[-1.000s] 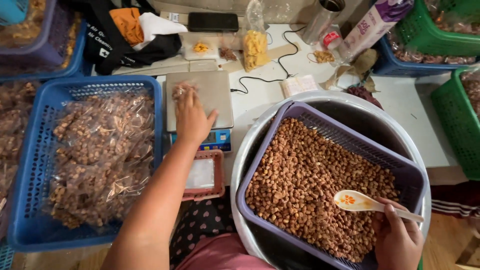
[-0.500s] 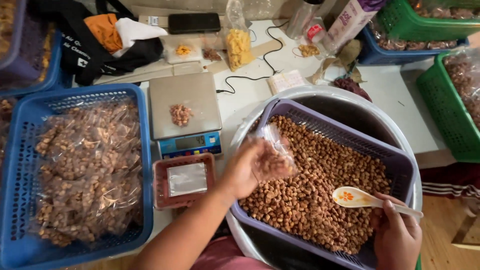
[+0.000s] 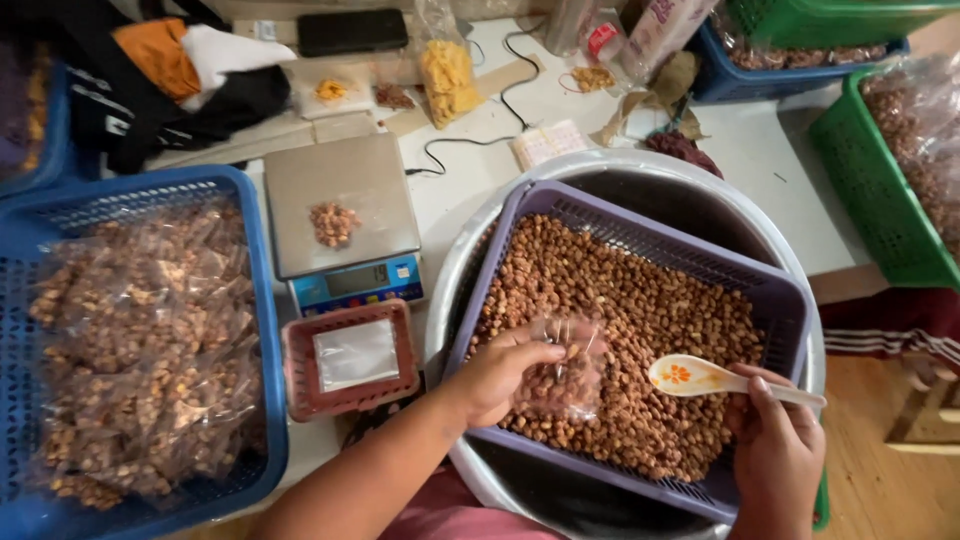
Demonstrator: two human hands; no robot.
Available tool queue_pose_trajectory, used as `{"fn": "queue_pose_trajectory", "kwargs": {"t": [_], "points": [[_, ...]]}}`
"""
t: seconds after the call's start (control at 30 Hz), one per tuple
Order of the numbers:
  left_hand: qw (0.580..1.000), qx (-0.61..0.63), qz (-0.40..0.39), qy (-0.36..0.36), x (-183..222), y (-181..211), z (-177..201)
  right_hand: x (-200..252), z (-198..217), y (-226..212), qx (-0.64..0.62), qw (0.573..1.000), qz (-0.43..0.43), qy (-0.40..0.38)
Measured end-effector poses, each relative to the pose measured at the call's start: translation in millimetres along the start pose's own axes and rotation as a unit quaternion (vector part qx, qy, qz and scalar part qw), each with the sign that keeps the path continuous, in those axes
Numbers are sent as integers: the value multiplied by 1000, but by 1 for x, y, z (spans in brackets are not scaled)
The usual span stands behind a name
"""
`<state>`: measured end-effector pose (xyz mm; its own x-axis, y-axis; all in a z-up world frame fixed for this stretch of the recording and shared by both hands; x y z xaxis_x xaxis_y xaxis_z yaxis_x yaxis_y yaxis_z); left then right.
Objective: Portioning roasted peanuts into small plastic bags using a scoop and weighing them on a digital scale.
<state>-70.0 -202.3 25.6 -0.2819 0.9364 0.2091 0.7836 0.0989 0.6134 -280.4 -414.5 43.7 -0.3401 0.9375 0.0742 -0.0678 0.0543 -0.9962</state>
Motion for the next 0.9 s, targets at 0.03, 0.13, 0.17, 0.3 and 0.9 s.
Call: {"fn": "queue_pose_trajectory", "kwargs": {"t": [0.03, 0.13, 0.17, 0.3, 0.9], "points": [[1000, 0, -2, 0, -2, -2, -1, -1, -2, -1, -13, 1000, 3, -5], [994, 6, 61, 92, -7, -17, 13, -6, 2, 11, -33, 999, -11, 1], [976, 12, 119, 182, -4, -27, 26, -9, 3, 15, -40, 999, -22, 5], [996, 22, 55, 72, -4, 0, -11, -4, -4, 9, -21, 999, -25, -9], [416, -693, -413, 420, 81, 180, 191, -133, 77, 121, 163, 973, 18, -163]]}}
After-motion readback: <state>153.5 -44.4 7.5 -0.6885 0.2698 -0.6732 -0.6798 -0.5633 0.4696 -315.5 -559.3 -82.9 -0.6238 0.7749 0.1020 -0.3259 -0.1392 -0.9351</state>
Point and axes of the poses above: each hand's wrist, its own x-axis away from the middle knuckle, its own z-axis out of the back of the hand, y = z × x, the point moved 8 cm from there along -x, towards the middle knuckle, and after that the axes turned 3 degrees about y, right-handed, at the moved point
